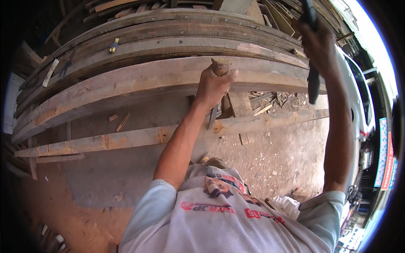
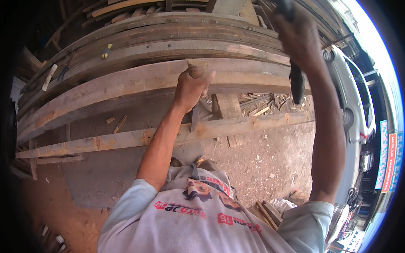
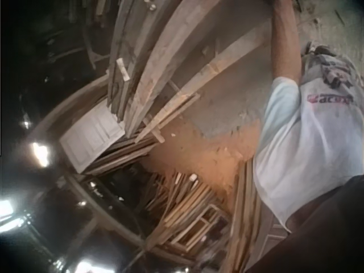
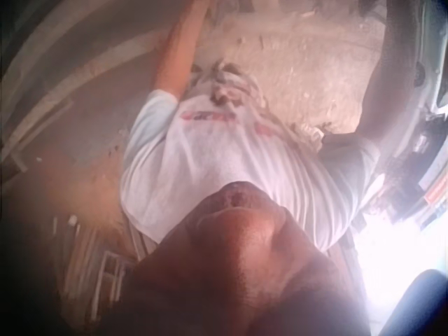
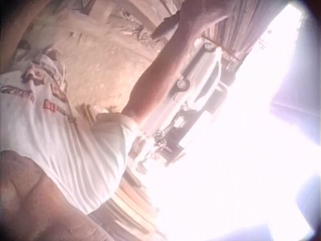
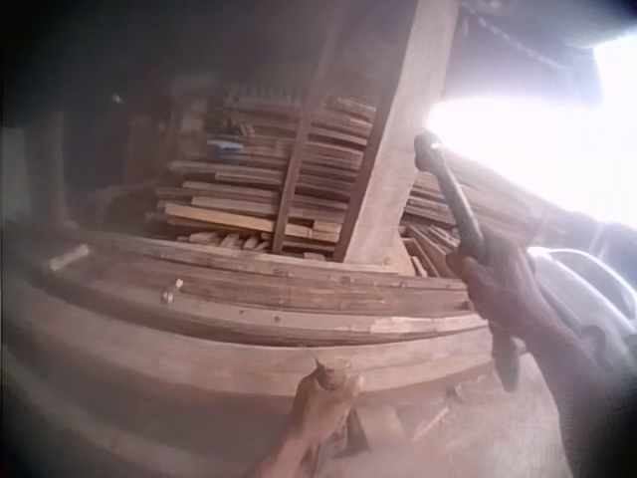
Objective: The person uses a hammer and a wooden mallet to assemble a large curved wooden frame. They repeatedly strike the wooden dowels and planks to secure the structure, occasionally using pliers to adjust components.
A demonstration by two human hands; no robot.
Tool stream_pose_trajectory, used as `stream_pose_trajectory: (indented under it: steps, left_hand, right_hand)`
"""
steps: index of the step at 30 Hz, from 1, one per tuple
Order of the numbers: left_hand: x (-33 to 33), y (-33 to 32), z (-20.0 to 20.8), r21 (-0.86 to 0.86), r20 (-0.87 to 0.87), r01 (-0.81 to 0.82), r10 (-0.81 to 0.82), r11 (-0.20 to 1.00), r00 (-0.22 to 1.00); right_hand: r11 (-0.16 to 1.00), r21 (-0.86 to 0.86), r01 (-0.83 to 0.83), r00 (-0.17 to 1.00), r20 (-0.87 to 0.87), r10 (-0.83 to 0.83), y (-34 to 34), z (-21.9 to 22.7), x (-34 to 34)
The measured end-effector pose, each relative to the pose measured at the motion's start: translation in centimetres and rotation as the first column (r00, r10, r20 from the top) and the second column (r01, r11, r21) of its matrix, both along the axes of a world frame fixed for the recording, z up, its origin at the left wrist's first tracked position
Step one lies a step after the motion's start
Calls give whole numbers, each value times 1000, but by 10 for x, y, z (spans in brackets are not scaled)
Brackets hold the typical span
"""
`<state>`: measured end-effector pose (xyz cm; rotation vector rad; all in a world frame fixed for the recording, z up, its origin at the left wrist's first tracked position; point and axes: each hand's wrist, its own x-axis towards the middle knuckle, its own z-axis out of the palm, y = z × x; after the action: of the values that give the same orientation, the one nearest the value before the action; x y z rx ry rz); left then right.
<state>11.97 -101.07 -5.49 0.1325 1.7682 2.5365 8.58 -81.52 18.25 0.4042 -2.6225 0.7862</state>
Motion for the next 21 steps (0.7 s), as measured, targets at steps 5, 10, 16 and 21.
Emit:
stream_pose_trajectory:
  steps: [5, 10, 16, 21]
  left_hand:
    - [7, 5, 6, -26, 12, -27, 27, 999, 1000]
    - [0, 8, 1, 66, -17, -32, 34, 997, 999]
    - [4, 6, 1, 67, -9, -34, 34, 997, 999]
    - [2, 4, -2, 18, -6, -22, 22, 1000, 1000]
  right_hand:
    - [971, -228, 68, 997, -18, -74, -7, -23, -1]
    - [733, 490, -473, 867, 406, 288, -19, -79, 49]
    - [926, 328, -185, 970, -93, 226, -14, -15, 7]
    - [995, 57, 80, 996, -55, -77, -25, -29, 11]
